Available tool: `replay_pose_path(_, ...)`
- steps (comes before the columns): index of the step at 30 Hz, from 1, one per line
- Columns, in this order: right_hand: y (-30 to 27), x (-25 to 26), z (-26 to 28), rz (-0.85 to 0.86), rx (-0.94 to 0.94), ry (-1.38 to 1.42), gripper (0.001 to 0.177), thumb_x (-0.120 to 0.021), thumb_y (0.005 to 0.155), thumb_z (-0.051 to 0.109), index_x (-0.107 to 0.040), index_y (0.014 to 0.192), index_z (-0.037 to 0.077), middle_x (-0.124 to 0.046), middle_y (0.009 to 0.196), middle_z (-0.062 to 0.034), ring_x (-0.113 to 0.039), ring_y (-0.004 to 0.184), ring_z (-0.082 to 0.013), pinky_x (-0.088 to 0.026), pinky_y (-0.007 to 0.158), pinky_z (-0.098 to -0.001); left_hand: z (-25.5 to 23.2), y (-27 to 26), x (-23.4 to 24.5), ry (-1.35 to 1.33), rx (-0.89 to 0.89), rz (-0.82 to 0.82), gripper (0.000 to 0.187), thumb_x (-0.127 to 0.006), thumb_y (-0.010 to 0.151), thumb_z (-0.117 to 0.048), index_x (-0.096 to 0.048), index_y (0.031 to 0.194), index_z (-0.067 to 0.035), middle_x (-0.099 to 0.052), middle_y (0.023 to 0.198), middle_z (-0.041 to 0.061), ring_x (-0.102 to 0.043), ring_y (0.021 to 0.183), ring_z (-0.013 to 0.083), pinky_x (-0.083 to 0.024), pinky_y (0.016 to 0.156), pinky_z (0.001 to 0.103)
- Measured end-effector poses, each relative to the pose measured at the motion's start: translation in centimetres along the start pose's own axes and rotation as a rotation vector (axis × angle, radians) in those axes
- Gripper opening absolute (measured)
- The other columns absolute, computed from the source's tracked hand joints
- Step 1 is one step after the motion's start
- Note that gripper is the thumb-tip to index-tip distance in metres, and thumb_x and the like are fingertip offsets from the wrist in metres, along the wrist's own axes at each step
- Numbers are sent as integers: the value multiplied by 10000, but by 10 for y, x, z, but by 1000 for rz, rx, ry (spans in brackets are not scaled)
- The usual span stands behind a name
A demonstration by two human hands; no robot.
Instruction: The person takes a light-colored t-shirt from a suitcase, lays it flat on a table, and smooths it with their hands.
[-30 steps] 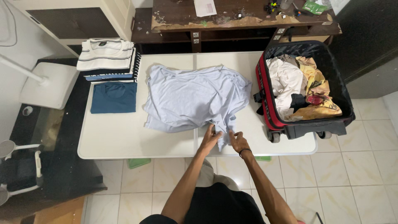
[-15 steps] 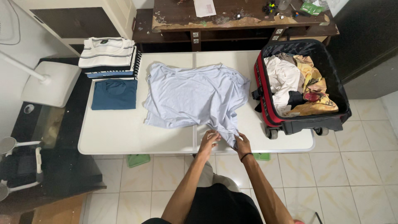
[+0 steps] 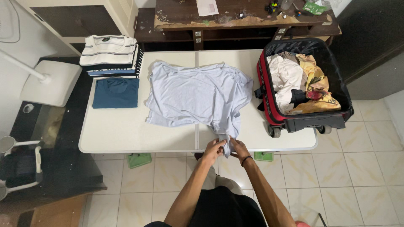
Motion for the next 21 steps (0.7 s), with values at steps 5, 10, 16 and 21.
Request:
replay_pose_path(5, 4, 8, 0, -56, 97, 189, 465, -687, 925, 231, -521, 1336, 89, -664, 1155, -137, -655, 1031, -261, -584, 848, -449, -5, -12, 5, 110, 17, -112, 300, -785, 865, -276, -651, 1092, -133, -621, 837, -31, -526, 676, 79, -351, 583, 259)
replay_pose_path(10, -8, 9, 4, -89, 121, 193, 344, -585, 956, 146, -566, 1300, 136, -657, 1044, -86, -636, 858, -210, -566, 716, -411, -10, -10, 22, 125, -79, -164, 321, -795, 920, -318, -633, 1034, -67, -662, 910, -8, -626, 826, 104, -471, 730, 290)
replay_pose_path(16, -9, 9, 9, -147, 363, 85, 232, -601, 987, 167, -696, 1175, 71, -672, 851, -53, -590, 681, -116, -510, 561, -292, -20, -5, 16, 29, -19, -161, 359, -772, 875, -342, -665, 1114, -96, -688, 938, 31, -664, 828, 169, -556, 734, 328)
replay_pose_path(21, -42, 2, 26, -222, 446, -132, 253, -696, 938, 243, -734, 1094, 47, -700, 846, -53, -576, 593, -92, -455, 479, -295, -32, -3, 14, 258, 3, -335, 855, -869, 766, -355, -349, 1401, -118, -653, 1006, 75, -659, 779, 149, -569, 579, 293)
Point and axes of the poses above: each hand's wrist, its own y-axis towards the middle knuckle, its own x-axis out of the back of the hand, z = x × y, the point moved 7 cm from there along y, towards the middle knuckle
